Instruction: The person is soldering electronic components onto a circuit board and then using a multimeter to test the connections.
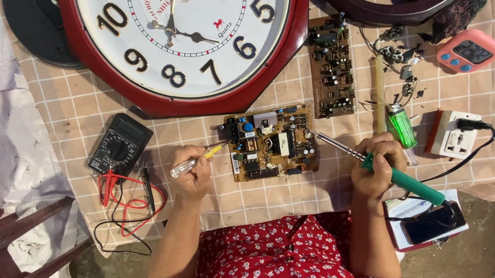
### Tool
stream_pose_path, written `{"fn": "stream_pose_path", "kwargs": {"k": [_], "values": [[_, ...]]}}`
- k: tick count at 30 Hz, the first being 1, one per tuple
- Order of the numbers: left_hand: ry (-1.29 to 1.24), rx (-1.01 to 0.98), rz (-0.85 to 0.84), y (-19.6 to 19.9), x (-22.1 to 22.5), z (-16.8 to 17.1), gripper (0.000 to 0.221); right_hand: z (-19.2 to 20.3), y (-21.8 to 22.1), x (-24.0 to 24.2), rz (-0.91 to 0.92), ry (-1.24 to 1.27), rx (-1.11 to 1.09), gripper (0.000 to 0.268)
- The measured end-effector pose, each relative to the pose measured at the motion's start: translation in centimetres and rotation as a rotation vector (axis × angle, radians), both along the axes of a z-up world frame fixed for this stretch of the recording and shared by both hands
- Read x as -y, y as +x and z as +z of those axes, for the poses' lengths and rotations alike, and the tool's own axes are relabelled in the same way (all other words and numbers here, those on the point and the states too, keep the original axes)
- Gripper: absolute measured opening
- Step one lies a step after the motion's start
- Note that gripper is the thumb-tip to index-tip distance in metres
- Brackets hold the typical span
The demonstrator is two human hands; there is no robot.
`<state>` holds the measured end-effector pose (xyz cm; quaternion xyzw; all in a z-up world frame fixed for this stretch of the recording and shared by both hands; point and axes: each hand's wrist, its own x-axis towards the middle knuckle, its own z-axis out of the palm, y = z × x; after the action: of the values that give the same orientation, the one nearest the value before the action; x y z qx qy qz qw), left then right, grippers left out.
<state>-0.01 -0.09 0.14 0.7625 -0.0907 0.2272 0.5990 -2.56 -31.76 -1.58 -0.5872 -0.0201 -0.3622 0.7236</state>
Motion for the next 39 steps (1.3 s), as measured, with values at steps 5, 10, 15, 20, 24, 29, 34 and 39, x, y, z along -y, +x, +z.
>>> {"fn": "stream_pose_path", "kwargs": {"k": [5, 10, 15, 20, 24, 29, 34, 39], "values": [[0.009, 0.001, -0.028, 0.1, -0.6, 0.0, 0.019, -0.1, 0.0, 0.1, -0.004, -0.014, 0.015, 0.022], [0.03, 0.028, -0.024, -0.2, -0.5, -0.2, 0.018, 1.1, 0.1, -0.6, -0.016, -0.045, 0.025, 0.023], [-0.053, -0.099, -0.046, -1.3, -0.2, 0.5, 0.016, 2.7, -0.5, -1.0, -0.068, -0.125, 0.027, 0.024], [0.026, -0.1, -0.047, -1.6, -0.1, 0.1, 0.016, 2.1, -1.3, -0.5, -0.104, -0.113, 0.04, 0.023], [-0.031, -0.142, -0.065, -1.6, 0.1, 0.4, 0.016, 1.0, -1.0, -0.1, -0.126, -0.055, 0.075, 0.024], [-0.087, -0.212, -0.11, -1.4, -0.1, 0.4, 0.016, 0.7, -0.9, 0.0, -0.125, 0.011, 0.069, 0.024], [-0.095, -0.231, -0.124, -1.3, -0.3, -0.4, 0.017, 0.2, -1.1, 0.4, -0.1, 0.045, 0.051, 0.023], [-0.104, -0.206, -0.122, -1.1, -0.2, -0.4, 0.017, -0.6, -1.6, 0.8, -0.13, 0.015, 0.044, 0.023]]}}
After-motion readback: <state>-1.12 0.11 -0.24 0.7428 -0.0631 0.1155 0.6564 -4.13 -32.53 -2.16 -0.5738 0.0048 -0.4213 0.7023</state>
